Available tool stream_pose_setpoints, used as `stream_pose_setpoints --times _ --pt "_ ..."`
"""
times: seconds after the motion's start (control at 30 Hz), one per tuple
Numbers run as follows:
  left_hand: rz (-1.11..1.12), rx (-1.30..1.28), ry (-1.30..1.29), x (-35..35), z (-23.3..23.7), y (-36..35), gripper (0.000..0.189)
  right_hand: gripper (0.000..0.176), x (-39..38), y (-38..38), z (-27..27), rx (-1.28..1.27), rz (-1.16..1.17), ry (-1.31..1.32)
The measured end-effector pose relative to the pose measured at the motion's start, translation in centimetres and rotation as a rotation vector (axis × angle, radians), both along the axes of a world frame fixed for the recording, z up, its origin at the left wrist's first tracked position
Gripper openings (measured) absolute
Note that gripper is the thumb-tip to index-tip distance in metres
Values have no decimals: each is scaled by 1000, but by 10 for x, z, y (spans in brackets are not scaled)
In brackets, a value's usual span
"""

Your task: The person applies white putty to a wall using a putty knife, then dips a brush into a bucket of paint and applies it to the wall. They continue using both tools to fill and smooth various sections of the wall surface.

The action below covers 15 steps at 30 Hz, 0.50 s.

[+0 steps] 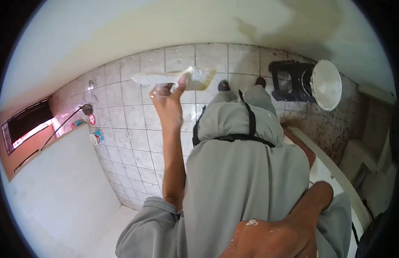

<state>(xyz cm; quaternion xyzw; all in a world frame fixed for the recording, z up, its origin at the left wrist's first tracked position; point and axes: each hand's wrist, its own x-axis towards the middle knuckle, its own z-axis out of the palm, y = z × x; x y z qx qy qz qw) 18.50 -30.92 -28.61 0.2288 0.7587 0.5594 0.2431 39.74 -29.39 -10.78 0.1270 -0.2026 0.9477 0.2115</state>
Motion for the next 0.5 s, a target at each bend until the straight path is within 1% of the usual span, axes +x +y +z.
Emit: stream_pose_setpoints --times 0.03,0.07,0.17,0.2,0.3,0.37,0.43,0.47,0.5 --pt "-26 24 8 1 4 2 23 41 5 1 -3 37 22 -4" --pt "-23 120 -101 3 7 7 21 41 9 2 -6 69 43 -10" --pt "-4 104 -87 3 10 10 28 40 18 8 -15 145 92 -30" --pt "3 59 -26 -4 -7 4 30 40 21 9 -16 163 104 -36" --pt "-10 11 98 -3 -12 6 31 39 26 16 -21 219 133 -45" --pt "-4 115 -33 2 -8 10 27 39 30 19 -23 243 153 -48" --pt "5 189 -37 5 4 19 23 39 35 25 -24 260 178 -56" --pt "-64 102 -48 -4 -9 14 19 38 35 26 -23 255 195 -81" --pt "-58 124 -52 -7 -18 12 19 38 35 30 -23 244 214 -96"
